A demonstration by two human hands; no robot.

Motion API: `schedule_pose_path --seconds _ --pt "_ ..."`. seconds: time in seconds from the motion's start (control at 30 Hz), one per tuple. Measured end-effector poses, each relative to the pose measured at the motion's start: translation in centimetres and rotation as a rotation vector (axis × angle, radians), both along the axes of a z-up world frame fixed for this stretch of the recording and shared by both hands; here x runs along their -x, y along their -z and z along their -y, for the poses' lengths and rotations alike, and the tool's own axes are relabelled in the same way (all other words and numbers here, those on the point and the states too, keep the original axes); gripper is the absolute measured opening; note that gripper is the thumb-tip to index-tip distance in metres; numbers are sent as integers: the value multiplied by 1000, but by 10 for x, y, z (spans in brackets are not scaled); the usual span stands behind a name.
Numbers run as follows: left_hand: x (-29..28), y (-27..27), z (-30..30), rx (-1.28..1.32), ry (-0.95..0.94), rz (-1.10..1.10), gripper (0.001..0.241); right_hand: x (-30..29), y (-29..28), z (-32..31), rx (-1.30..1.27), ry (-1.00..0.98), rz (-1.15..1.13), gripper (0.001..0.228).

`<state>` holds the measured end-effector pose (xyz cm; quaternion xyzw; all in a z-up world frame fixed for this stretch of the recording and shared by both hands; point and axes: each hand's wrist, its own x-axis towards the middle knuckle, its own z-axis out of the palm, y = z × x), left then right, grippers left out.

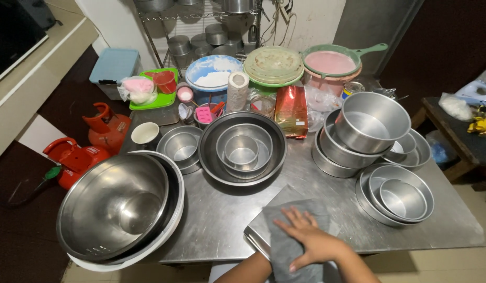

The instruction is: Wiping down and cleaning metal cake pans with a cloth at a stainless steel workbench.

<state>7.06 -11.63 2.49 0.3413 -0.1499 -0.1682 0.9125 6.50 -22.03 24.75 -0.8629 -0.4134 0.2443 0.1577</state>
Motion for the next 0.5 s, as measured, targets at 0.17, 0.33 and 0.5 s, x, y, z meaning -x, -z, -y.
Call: schedule_pose_path --seconds 0.17,0.33,0.5 --pt "7 -1 -9 130 23 -32 104 22 -20 -29 -77 -75 126 116" --pt "8 -54 21 471 -527 -226 88 14 -5 -24 -149 39 195 75" --pt "0 -63 -7 276 -433 68 72 -11 4 -8 -78 216 204 69"
